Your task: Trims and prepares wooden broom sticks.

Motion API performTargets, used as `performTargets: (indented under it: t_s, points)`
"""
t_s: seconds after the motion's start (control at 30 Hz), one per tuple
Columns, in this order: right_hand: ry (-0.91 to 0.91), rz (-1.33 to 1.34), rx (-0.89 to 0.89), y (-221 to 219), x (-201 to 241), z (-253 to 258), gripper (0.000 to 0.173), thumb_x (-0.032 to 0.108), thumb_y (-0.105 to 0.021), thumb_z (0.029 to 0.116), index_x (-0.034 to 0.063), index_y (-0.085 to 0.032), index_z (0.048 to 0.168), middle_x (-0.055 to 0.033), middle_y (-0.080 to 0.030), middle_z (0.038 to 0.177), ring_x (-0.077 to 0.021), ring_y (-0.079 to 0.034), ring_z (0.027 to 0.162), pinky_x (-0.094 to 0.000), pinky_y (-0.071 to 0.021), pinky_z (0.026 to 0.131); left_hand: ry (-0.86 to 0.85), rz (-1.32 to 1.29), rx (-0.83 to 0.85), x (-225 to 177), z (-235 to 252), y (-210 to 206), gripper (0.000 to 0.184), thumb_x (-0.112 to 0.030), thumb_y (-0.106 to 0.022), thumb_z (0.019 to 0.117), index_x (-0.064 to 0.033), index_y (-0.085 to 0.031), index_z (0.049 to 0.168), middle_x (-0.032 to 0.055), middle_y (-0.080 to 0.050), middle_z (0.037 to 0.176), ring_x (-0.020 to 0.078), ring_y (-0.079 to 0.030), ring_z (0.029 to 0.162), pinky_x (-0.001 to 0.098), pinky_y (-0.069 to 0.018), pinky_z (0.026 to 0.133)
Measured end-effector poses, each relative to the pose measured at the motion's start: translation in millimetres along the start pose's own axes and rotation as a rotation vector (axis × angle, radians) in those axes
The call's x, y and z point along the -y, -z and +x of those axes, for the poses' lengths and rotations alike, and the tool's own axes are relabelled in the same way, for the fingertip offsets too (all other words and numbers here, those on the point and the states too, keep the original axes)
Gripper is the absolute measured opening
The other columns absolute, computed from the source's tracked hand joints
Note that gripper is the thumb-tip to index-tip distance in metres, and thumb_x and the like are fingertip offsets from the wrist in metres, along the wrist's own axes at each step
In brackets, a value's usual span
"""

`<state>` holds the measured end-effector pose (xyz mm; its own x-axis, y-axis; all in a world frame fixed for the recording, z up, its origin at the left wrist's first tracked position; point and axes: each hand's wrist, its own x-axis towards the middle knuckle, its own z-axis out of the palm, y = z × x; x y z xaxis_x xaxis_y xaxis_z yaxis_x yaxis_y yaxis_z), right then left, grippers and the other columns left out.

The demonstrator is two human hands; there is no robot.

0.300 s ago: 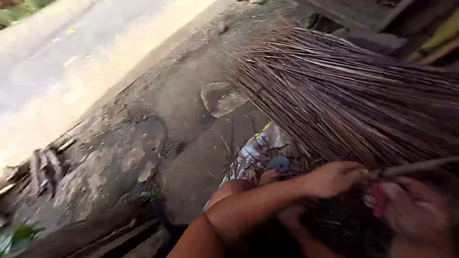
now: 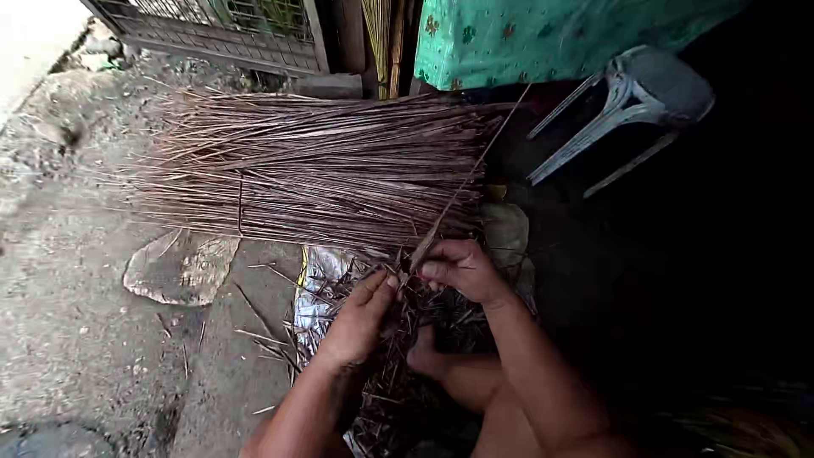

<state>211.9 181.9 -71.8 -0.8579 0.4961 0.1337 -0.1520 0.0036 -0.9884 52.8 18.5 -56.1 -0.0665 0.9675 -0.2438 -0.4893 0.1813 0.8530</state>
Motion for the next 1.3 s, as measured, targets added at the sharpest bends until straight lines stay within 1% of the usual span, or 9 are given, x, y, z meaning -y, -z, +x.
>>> performTargets:
  t_s: [0.23,0.4,0.53,0.63,0.73,0.87,1.07,1.23,1.3]
  points:
    - [0.044,-0.081,-0.165,16.2,0.4,2.7,0.016,0.016,-0.067,0.0986,0.0019,-0.072,0.105,-0.0030,-0.070,0.077,-0.0076,-0.062,0.059,-0.0243,-0.0565,0.055,-0.014,0.075,0.021,-0.6,-2.0,6.2,0.027,-0.030,-0.040,0.1104,-0.0150,-0.054,0.092,-0.0086,-0.043,0.065,0.0030,-0.039,0.050,0.0201,-0.0381,0.048]
    - [0.045,-0.204,-0.490,26.8,4.8,3.9,0.024,0.021,-0.055,0.1068,0.0072,-0.068,0.122,-0.0031,-0.069,0.086,-0.0107,-0.064,0.063,-0.0269,-0.0579,0.055,-0.026,0.135,-0.011,2.3,-1.6,10.7,0.028,-0.028,-0.038,0.1106,-0.0142,-0.055,0.093,-0.0085,-0.041,0.063,0.0032,-0.037,0.048,0.0201,-0.0352,0.046]
    - [-0.008,-0.022,-0.264,15.2,9.1,0.9,0.028,0.021,-0.052,0.1064,0.0075,-0.066,0.127,-0.0053,-0.068,0.081,-0.0124,-0.063,0.060,-0.0286,-0.0576,0.054,0.015,-0.088,-0.001,-0.2,0.1,8.4,0.033,-0.026,-0.034,0.1093,-0.0137,-0.056,0.088,-0.0075,-0.044,0.061,0.0027,-0.041,0.047,0.0186,-0.0385,0.045]
    - [-0.042,0.020,-0.076,-2.7,6.0,0.0,0.025,0.016,-0.057,0.1045,0.0003,-0.069,0.119,-0.0056,-0.070,0.083,-0.0104,-0.065,0.064,-0.0266,-0.0584,0.059,0.132,-0.354,0.104,-0.7,-0.2,9.4,0.030,-0.026,-0.035,0.1061,-0.0154,-0.055,0.085,-0.0070,-0.045,0.061,0.0023,-0.044,0.045,0.0169,-0.0405,0.043]
    - [0.013,0.046,-0.057,-5.4,3.2,2.3,0.021,0.015,-0.059,0.1038,0.0015,-0.072,0.115,-0.0040,-0.070,0.083,-0.0080,-0.065,0.065,-0.0242,-0.0582,0.061,0.203,-0.557,0.214,0.0,-1.6,11.9,0.026,-0.025,-0.044,0.1043,-0.0159,-0.056,0.084,-0.0066,-0.046,0.062,0.0024,-0.045,0.044,0.0163,-0.0407,0.041]
    - [0.106,0.055,-0.122,3.0,0.9,4.8,0.021,0.018,-0.062,0.1030,0.0049,-0.073,0.115,-0.0039,-0.071,0.084,-0.0081,-0.065,0.065,-0.0244,-0.0580,0.060,0.248,-0.631,0.295,-0.9,-3.4,11.5,0.023,-0.023,-0.048,0.1021,-0.0157,-0.057,0.082,-0.0068,-0.046,0.061,0.0024,-0.045,0.044,0.0160,-0.0396,0.041]
    - [0.138,0.138,-0.414,35.1,11.5,7.0,0.026,0.024,-0.050,0.1080,0.0145,-0.067,0.126,-0.0020,-0.064,0.082,-0.0105,-0.061,0.062,-0.0263,-0.0567,0.056,0.282,-0.540,0.332,0.7,-5.6,11.4,0.025,-0.027,-0.050,0.1025,-0.0160,-0.058,0.082,-0.0069,-0.046,0.062,0.0028,-0.045,0.044,0.0167,-0.0400,0.041]
    - [0.044,0.049,-0.195,26.6,18.2,-1.4,0.024,0.021,-0.058,0.1048,0.0059,-0.070,0.119,-0.0053,-0.068,0.079,-0.0106,-0.063,0.060,-0.0259,-0.0568,0.056,0.093,-0.130,0.137,5.9,1.7,5.4,0.034,-0.032,-0.039,0.1088,-0.0143,-0.058,0.086,-0.0070,-0.048,0.064,0.0024,-0.044,0.047,0.0174,-0.0403,0.044]
    - [0.047,0.038,-0.210,22.6,18.6,-1.0,0.024,0.018,-0.058,0.1042,0.0040,-0.070,0.120,-0.0056,-0.069,0.080,-0.0099,-0.063,0.061,-0.0251,-0.0568,0.056,0.032,0.079,0.118,9.2,4.9,7.1,0.035,-0.033,-0.037,0.1098,-0.0150,-0.055,0.086,-0.0071,-0.047,0.063,0.0029,-0.042,0.047,0.0185,-0.0379,0.044]
